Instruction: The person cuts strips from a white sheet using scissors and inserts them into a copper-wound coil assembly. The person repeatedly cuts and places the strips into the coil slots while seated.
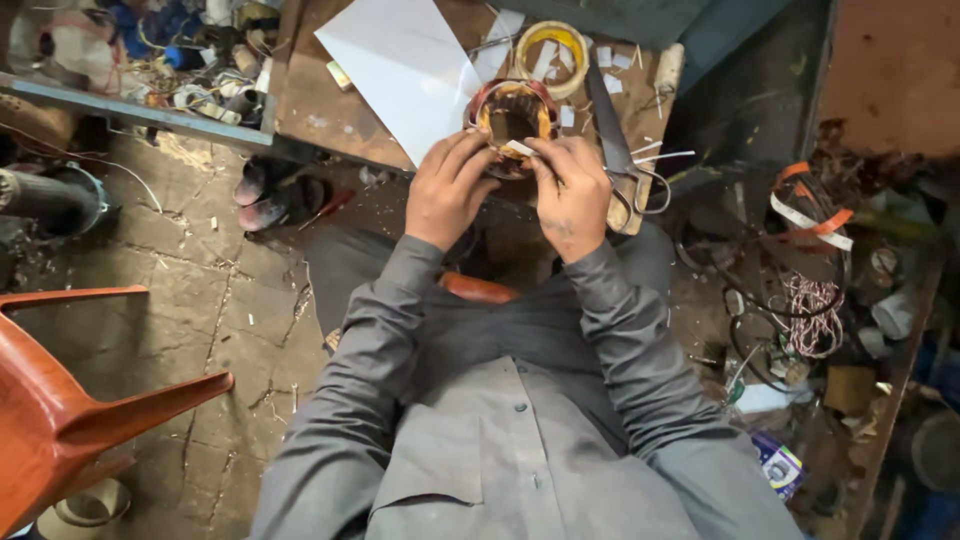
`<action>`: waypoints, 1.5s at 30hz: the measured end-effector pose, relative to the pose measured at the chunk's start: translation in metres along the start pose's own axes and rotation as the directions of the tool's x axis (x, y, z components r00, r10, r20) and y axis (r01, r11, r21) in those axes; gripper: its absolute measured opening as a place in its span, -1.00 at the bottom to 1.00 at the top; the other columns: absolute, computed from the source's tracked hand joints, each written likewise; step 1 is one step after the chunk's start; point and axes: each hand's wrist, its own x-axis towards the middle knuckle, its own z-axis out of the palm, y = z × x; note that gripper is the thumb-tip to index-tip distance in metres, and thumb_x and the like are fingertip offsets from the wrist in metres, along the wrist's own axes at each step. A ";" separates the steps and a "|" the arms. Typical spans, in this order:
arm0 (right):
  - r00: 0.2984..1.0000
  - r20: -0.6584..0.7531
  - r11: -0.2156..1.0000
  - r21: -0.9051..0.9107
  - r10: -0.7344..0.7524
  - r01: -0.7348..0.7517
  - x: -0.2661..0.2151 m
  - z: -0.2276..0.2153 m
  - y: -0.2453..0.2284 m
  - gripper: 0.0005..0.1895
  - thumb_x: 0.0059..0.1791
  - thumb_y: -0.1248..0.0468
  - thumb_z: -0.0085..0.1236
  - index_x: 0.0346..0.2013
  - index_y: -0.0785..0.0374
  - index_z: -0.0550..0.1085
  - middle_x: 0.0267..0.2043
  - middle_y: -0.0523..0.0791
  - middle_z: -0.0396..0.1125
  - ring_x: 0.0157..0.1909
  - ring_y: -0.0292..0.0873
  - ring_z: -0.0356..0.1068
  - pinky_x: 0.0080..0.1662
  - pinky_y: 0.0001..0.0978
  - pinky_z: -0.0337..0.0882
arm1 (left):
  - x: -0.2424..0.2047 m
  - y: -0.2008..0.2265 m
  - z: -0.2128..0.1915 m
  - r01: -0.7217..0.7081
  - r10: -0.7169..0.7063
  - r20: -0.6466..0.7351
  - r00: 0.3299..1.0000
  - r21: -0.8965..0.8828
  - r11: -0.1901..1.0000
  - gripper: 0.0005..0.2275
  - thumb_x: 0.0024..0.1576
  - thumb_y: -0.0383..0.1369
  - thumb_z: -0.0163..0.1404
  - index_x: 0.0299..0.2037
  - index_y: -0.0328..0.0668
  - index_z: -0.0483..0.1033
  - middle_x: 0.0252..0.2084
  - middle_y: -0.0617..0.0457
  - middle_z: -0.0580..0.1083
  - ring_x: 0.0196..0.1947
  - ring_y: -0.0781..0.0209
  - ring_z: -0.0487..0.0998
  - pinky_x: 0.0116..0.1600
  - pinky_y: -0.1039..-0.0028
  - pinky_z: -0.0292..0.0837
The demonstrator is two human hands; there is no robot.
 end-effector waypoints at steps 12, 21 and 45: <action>0.989 -0.062 0.991 0.017 0.134 -0.133 -0.038 0.012 0.010 -0.82 0.00 0.41 0.22 -0.09 0.29 0.54 -0.18 0.01 0.44 -0.11 0.09 0.47 -0.04 -0.16 0.43 | -0.010 -0.006 0.013 0.022 -0.021 -0.035 0.999 0.018 1.000 -0.59 0.00 -0.44 0.30 0.08 -0.18 0.54 0.16 0.00 0.47 0.23 -0.03 0.49 0.21 0.25 0.48; 0.992 -0.130 0.995 -0.094 0.002 -0.014 -0.031 0.007 0.004 -0.81 -0.01 0.42 0.25 -0.10 0.26 0.54 -0.13 0.01 0.46 -0.05 0.11 0.44 0.02 -0.13 0.42 | -0.009 -0.007 0.008 -0.009 0.009 -0.027 1.000 0.011 1.000 -0.59 0.02 -0.44 0.29 0.10 -0.18 0.54 0.15 0.00 0.48 0.23 -0.03 0.50 0.24 0.26 0.48; 0.996 -0.031 0.989 -0.125 -0.087 0.082 -0.005 0.018 -0.001 -0.87 -0.06 0.42 0.25 -0.22 0.27 0.55 -0.23 -0.02 0.42 -0.09 0.09 0.41 -0.02 -0.11 0.41 | -0.008 -0.018 0.011 -0.032 0.029 -0.042 0.999 -0.064 0.997 -0.58 -0.05 -0.49 0.30 0.06 -0.20 0.56 0.08 -0.01 0.49 0.16 -0.03 0.53 0.18 0.28 0.52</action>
